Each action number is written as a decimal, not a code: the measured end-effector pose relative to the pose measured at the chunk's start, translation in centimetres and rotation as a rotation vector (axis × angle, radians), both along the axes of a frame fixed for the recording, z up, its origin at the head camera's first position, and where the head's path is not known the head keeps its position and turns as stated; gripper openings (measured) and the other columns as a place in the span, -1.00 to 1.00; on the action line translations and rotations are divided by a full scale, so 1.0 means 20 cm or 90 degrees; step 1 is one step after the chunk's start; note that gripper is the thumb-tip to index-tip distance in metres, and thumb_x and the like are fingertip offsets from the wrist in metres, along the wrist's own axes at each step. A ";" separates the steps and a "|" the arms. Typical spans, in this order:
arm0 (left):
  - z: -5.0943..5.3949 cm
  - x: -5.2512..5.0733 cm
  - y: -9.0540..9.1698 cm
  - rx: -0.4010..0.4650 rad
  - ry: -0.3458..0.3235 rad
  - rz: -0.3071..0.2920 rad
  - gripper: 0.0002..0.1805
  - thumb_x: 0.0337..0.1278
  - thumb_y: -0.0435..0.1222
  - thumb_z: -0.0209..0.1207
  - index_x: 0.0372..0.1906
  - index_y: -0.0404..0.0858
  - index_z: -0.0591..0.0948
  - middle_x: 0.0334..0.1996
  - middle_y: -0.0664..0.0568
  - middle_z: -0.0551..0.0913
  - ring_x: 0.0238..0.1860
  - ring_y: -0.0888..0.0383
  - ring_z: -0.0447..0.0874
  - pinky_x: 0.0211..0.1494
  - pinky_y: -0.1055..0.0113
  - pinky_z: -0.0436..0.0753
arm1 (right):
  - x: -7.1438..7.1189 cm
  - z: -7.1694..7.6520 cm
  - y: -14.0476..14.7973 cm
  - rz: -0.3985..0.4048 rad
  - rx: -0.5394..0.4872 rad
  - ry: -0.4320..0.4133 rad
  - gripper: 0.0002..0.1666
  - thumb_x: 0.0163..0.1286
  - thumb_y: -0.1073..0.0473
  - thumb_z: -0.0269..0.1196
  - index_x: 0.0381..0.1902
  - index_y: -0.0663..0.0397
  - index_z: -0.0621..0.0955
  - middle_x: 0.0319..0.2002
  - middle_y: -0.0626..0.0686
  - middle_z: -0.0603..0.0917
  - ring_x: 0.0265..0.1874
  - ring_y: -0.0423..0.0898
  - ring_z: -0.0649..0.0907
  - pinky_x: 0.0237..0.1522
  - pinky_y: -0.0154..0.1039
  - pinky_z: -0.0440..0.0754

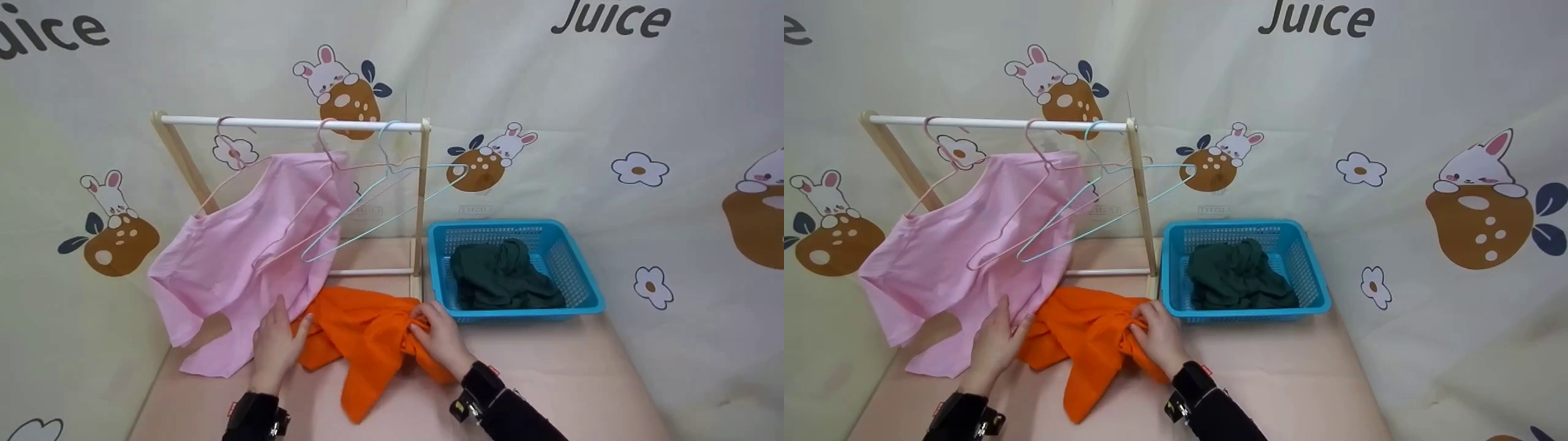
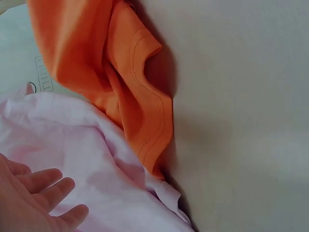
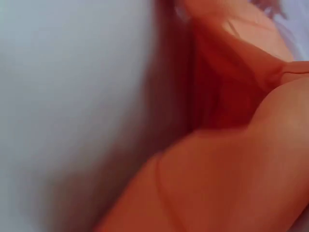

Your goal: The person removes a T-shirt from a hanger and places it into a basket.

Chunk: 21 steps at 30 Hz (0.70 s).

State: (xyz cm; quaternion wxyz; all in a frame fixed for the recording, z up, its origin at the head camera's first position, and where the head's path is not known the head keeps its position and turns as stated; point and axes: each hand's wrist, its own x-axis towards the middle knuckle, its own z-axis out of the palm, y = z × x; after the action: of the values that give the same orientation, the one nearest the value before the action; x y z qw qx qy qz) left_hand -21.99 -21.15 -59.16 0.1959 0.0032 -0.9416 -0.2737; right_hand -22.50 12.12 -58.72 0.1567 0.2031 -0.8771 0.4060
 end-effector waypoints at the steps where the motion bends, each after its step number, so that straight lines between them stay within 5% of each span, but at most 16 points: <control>1: 0.00 0.00 0.00 0.000 -0.005 -0.001 -0.16 0.29 -0.02 0.21 0.40 -0.54 0.22 0.18 -0.51 0.45 0.16 -0.40 0.44 0.17 -0.30 0.37 | -0.01 0.03 -0.01 -0.006 -0.026 0.002 -0.77 0.25 0.33 0.40 -0.24 0.00 0.56 -0.22 -0.06 0.53 -0.21 -0.08 0.57 -0.10 -0.14 0.60; 8: -0.01 0.01 0.00 -0.001 -0.001 -0.012 -0.16 0.29 -0.03 0.21 0.40 -0.55 0.22 0.19 -0.49 0.45 0.16 -0.40 0.44 0.17 -0.31 0.36 | -0.05 0.29 0.00 -0.069 -0.224 0.058 -0.76 0.25 0.49 0.31 -0.22 0.10 0.57 -0.17 0.02 0.55 -0.11 -0.04 0.56 0.04 -0.18 0.53; 16: -0.04 0.02 0.00 0.001 0.039 -0.012 -0.19 0.24 -0.09 0.25 0.35 -0.60 0.27 0.16 -0.51 0.47 0.11 -0.42 0.48 0.09 -0.31 0.42 | -0.13 0.62 0.19 -0.140 -0.443 0.276 -0.82 0.25 0.65 0.18 -0.22 0.44 0.50 -0.18 0.12 0.51 -0.08 -0.05 0.51 0.00 -0.31 0.45; 21: -0.04 0.02 0.00 0.006 0.017 -0.014 -0.17 0.26 -0.08 0.23 0.37 -0.59 0.24 0.20 -0.52 0.43 0.15 -0.43 0.45 0.11 -0.32 0.40 | -0.12 0.84 0.30 -0.202 -0.454 0.417 -0.84 0.22 0.69 0.17 -0.27 0.51 0.47 -0.22 0.01 0.50 -0.14 -0.16 0.48 -0.06 -0.29 0.41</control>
State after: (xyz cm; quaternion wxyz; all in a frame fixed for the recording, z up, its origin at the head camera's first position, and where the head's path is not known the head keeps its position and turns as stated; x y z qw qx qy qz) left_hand -21.58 -21.24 -60.03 0.2058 -0.0101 -0.9374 -0.2806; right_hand -24.82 18.03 -41.82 0.5429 0.1176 -0.6089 0.5663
